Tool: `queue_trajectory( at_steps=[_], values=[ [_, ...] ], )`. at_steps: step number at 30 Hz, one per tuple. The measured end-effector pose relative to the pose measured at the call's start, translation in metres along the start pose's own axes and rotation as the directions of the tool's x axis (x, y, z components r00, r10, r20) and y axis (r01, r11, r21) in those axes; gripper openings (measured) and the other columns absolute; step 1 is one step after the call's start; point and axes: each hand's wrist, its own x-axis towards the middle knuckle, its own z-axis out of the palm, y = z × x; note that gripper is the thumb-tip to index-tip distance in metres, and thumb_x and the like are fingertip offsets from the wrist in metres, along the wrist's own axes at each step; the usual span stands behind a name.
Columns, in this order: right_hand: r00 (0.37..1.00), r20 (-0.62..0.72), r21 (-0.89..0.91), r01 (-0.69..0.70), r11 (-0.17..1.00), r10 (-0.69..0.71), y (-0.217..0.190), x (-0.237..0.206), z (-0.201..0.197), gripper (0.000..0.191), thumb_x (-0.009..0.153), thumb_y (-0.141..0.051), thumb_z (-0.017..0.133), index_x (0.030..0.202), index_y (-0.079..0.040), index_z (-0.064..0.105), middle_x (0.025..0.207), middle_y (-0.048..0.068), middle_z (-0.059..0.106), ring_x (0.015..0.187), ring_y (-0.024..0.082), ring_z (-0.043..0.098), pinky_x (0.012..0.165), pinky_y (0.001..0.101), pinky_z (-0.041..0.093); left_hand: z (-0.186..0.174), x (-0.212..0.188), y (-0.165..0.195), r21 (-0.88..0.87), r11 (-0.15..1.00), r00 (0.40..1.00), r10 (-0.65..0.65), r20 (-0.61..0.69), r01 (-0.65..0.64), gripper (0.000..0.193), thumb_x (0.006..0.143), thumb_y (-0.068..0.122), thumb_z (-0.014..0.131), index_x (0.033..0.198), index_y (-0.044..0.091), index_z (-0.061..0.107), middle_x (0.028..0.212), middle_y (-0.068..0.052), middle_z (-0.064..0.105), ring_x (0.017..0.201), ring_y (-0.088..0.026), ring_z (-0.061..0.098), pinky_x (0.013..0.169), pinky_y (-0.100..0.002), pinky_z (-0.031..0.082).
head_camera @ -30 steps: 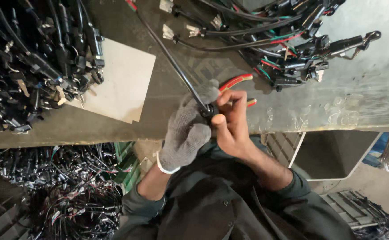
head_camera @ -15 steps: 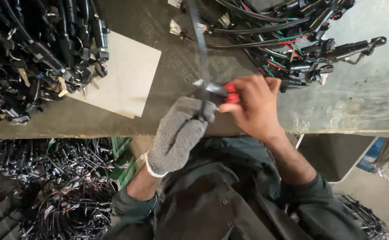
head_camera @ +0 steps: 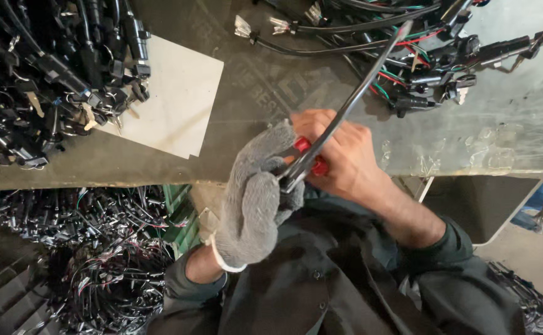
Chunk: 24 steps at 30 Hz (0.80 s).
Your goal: The person holds a black cable in a gloved hand and uses red-handled pliers to strip insulation from its ends, exposing colored inner wires. They work through several cable ends one at a time at the workbench, setting processed cables aside with other finished harnesses.
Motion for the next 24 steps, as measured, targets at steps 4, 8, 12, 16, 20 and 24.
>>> queue_trajectory(
  at_steps=[4, 8, 12, 16, 20, 24],
  values=[
    [0.997, 0.070, -0.181, -0.027, 0.983, 0.040, 0.010, 0.002, 0.001, 0.049, 0.075, -0.042, 0.092, 0.082, -0.012, 0.054, 0.080, 0.004, 0.061, 0.074, 0.027, 0.065, 0.058, 0.0410, 0.046, -0.010, 0.008, 0.017, -0.080, 0.975, 0.978, -0.202, 0.042, 0.205, 0.050, 0.108, 0.018, 0.047, 0.155, 0.003, 0.040, 0.119, -0.005, 0.067, 0.080, -0.007, 0.054, 0.069, -0.020, 0.047],
    [0.990, 0.076, -0.058, 0.121, 0.991, -0.117, 0.024, 0.001, 0.001, 0.044, 0.081, -0.032, 0.090, 0.082, -0.012, 0.052, 0.078, 0.004, 0.057, 0.077, 0.029, 0.064, 0.059, 0.0405, 0.046, -0.022, 0.013, 0.027, -0.216, 0.948, 0.908, -0.133, 0.398, 0.233, 0.072, 0.104, 0.014, 0.062, 0.164, 0.014, 0.022, 0.122, -0.001, 0.062, 0.081, -0.001, 0.051, 0.071, -0.015, 0.044],
    [0.992, 0.124, 0.022, 0.021, 1.000, -0.023, 0.026, -0.003, 0.001, 0.037, 0.073, -0.019, 0.082, 0.095, -0.007, 0.054, 0.091, 0.007, 0.059, 0.089, 0.032, 0.062, 0.072, 0.0429, 0.051, -0.024, 0.017, 0.011, 0.472, 0.814, 0.927, 0.204, 0.314, -0.339, 0.070, 0.103, 0.015, 0.070, 0.159, 0.004, 0.029, 0.134, -0.013, 0.063, 0.109, -0.024, 0.066, 0.096, -0.035, 0.057],
    [0.977, 0.170, 0.009, -0.131, 0.991, 0.127, 0.012, -0.009, 0.006, 0.043, 0.063, -0.013, 0.080, 0.094, -0.005, 0.053, 0.089, 0.011, 0.056, 0.086, 0.034, 0.059, 0.066, 0.0440, 0.048, -0.021, 0.015, -0.010, 0.712, 0.559, 0.891, 0.398, 0.219, -0.425, 0.071, 0.095, 0.018, 0.077, 0.152, 0.001, 0.039, 0.141, -0.024, 0.060, 0.120, -0.041, 0.064, 0.100, -0.045, 0.054],
    [0.980, 0.132, 0.078, -0.162, 0.984, 0.151, 0.006, -0.015, 0.009, 0.039, 0.065, -0.009, 0.076, 0.100, -0.007, 0.058, 0.090, 0.008, 0.059, 0.085, 0.030, 0.062, 0.067, 0.0413, 0.050, -0.018, 0.009, -0.018, 0.728, 0.582, 0.917, 0.365, 0.163, -0.361, 0.073, 0.097, 0.017, 0.079, 0.155, 0.000, 0.039, 0.130, -0.016, 0.064, 0.111, -0.037, 0.066, 0.095, -0.043, 0.054],
    [0.988, 0.060, -0.041, -0.140, 0.989, 0.142, 0.008, -0.018, 0.008, 0.038, 0.079, -0.022, 0.088, 0.092, -0.008, 0.056, 0.086, 0.007, 0.060, 0.078, 0.030, 0.062, 0.061, 0.0414, 0.047, -0.016, 0.010, -0.019, 0.770, 0.478, 0.882, 0.410, 0.231, -0.423, 0.074, 0.097, 0.012, 0.078, 0.156, 0.002, 0.036, 0.129, -0.013, 0.067, 0.110, -0.036, 0.066, 0.094, -0.043, 0.054]
  ],
)
